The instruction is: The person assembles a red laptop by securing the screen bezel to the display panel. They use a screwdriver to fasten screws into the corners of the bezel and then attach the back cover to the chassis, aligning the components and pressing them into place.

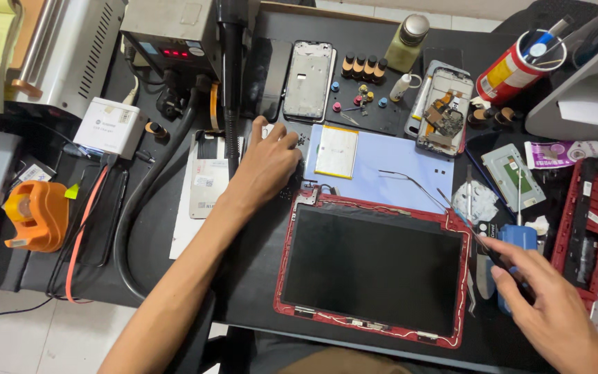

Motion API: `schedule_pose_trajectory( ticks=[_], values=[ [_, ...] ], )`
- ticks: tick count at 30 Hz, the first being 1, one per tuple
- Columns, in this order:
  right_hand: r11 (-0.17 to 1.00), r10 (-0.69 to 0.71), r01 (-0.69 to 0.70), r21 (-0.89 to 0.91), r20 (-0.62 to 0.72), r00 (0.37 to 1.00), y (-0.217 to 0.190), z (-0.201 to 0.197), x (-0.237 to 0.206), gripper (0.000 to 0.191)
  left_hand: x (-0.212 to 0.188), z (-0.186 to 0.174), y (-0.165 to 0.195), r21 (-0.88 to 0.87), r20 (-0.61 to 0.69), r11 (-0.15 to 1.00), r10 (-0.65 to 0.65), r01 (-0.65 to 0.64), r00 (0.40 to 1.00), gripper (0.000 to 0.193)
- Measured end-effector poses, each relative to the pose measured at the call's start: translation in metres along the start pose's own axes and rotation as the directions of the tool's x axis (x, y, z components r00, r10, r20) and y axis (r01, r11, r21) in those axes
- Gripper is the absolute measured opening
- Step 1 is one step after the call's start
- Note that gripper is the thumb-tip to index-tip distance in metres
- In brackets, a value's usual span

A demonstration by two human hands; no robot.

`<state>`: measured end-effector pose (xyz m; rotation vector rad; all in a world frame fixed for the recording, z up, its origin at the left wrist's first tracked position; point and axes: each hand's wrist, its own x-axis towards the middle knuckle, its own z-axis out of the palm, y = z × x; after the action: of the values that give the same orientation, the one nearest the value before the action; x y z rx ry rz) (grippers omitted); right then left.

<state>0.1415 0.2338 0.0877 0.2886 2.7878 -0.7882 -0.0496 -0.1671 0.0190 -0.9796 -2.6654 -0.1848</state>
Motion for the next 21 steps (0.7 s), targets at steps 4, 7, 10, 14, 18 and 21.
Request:
schedule_pose_trajectory(
  ticks=[4,7,10,14,18,21],
  values=[
    [0.988,0.130,-0.128,0.084,-0.021,0.991,-0.020,-0.007,0.002,0.049,0.001,-0.002,0.002,-0.014,-0.036,1.000,0.022,-0.023,0.999,0.009],
    [0.973,-0.001,0.029,0.228,-0.124,0.992,-0.039,-0.019,0.007,0.040,0.005,-0.014,0.001,-0.032,-0.094,0.999,0.005,-0.008,0.996,0.004],
    [0.973,-0.016,0.066,0.221,-0.221,0.975,-0.061,-0.024,0.010,0.023,0.003,-0.035,-0.003,-0.158,-0.170,0.985,-0.089,0.062,0.981,0.007],
    [0.968,-0.011,0.076,0.238,-0.263,0.965,-0.089,-0.028,0.016,0.020,-0.017,-0.060,0.004,-0.490,-0.241,0.865,-0.255,0.110,0.936,0.009],
    [0.821,-0.202,0.358,0.444,-0.361,0.911,-0.117,-0.024,0.019,0.020,-0.047,-0.062,0.036,-0.902,0.187,0.269,-0.459,0.337,0.869,0.021],
    [0.741,-0.294,0.466,0.483,-0.391,0.872,-0.136,-0.020,0.018,0.020,-0.058,-0.054,0.052,-0.947,0.321,-0.138,-0.381,0.289,0.867,0.019]
  ],
)
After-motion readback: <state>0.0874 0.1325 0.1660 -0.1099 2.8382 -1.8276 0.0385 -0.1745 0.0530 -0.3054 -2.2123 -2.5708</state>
